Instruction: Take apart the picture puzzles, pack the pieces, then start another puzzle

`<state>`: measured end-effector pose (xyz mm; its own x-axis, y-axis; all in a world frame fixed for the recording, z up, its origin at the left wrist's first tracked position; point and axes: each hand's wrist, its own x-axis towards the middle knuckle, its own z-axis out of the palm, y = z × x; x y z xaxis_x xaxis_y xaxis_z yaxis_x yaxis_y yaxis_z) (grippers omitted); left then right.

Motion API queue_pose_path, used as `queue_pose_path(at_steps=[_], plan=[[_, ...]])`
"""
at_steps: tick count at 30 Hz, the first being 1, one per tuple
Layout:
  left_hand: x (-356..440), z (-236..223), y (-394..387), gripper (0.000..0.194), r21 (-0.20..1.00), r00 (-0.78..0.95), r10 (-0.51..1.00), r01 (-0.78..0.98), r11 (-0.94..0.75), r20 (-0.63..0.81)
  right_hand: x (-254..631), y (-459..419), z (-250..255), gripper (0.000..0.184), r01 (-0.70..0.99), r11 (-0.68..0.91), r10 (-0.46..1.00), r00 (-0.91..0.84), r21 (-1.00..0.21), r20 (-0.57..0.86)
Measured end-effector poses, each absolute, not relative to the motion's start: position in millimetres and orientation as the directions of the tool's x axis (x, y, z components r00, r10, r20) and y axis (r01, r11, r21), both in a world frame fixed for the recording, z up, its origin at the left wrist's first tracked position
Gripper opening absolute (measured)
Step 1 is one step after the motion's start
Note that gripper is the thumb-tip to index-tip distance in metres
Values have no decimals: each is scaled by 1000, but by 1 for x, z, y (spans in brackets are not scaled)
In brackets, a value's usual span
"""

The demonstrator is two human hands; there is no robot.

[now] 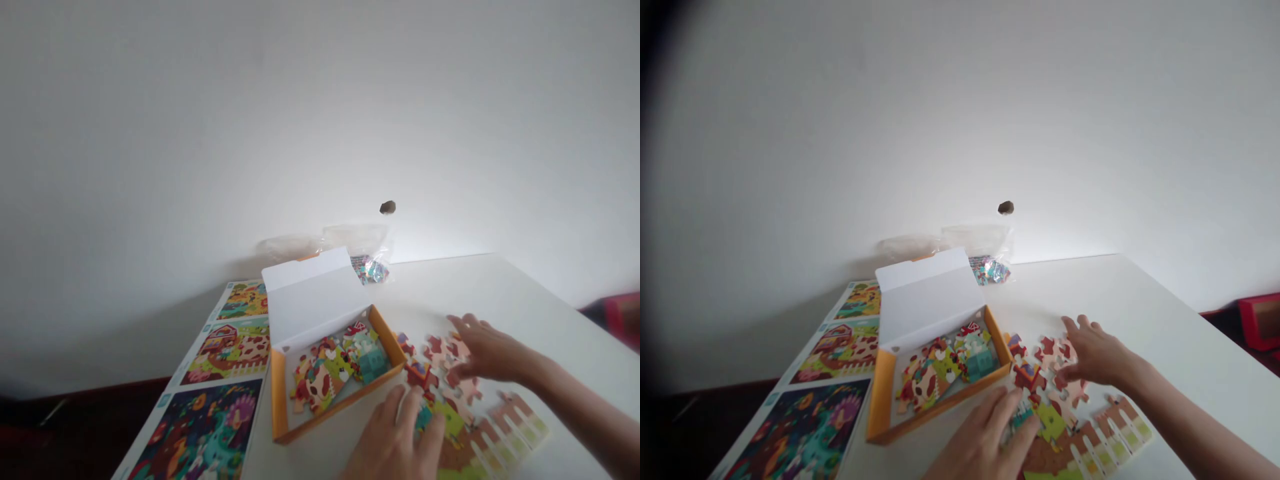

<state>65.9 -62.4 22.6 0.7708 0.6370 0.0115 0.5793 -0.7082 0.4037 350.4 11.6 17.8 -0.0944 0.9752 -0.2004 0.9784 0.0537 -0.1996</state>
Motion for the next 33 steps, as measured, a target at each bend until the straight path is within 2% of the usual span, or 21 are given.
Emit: queue_pose_path(at_steps=[2, 4, 5, 6, 9, 12, 15, 20, 24, 29, 33], plan=[[78, -17, -68, 37, 330, 749, 641, 570, -753, 167, 354, 1, 4, 78, 983, 14, 968, -59, -182, -245], [81, -37, -66, 40, 331, 771, 591, 508, -795, 237, 356, -4, -3, 66, 977, -20, 966, -36, -214, -255], [81, -39, -63, 49, 363, 785, 564, 463, -808, 255, 356, -4, -4, 64, 972, -38, 967, -23, -231, -255], [80, -37, -60, 52, 414, 778, 574, 449, -792, 255, 357, -3, -4, 66, 969, -56, 968, -7, -242, -252], [78, -18, -53, 44, 572, 734, 645, 440, -692, 215, 361, 3, -2, 65, 968, -84, 973, 29, -236, -228], [78, -6, -53, 43, 660, 710, 682, 428, -618, 178, 362, 7, -3, 46, 966, -57, 980, 6, -251, -200], [79, -8, -54, 46, 700, 697, 694, 405, -588, 180, 361, 5, -2, 29, 938, -47, 988, -8, -343, -155], [78, -19, -53, 62, 739, 684, 695, 348, -577, 220, 361, -8, 15, 38, 888, -86, 996, 94, -451, -4], [78, -22, -53, 66, 760, 679, 689, 301, -577, 254, 345, -29, 22, 37, 857, -47, 991, -25, -512, -133], [77, -25, -55, 66, 776, 700, 665, 258, -576, 261, 319, -43, 4, 29, 931, -178, 977, 129, -319, -169], [75, -26, -54, 68, 782, 696, 666, 246, -573, 269, 315, -38, -3, 36, 934, -208, 966, 149, -292, -212]])
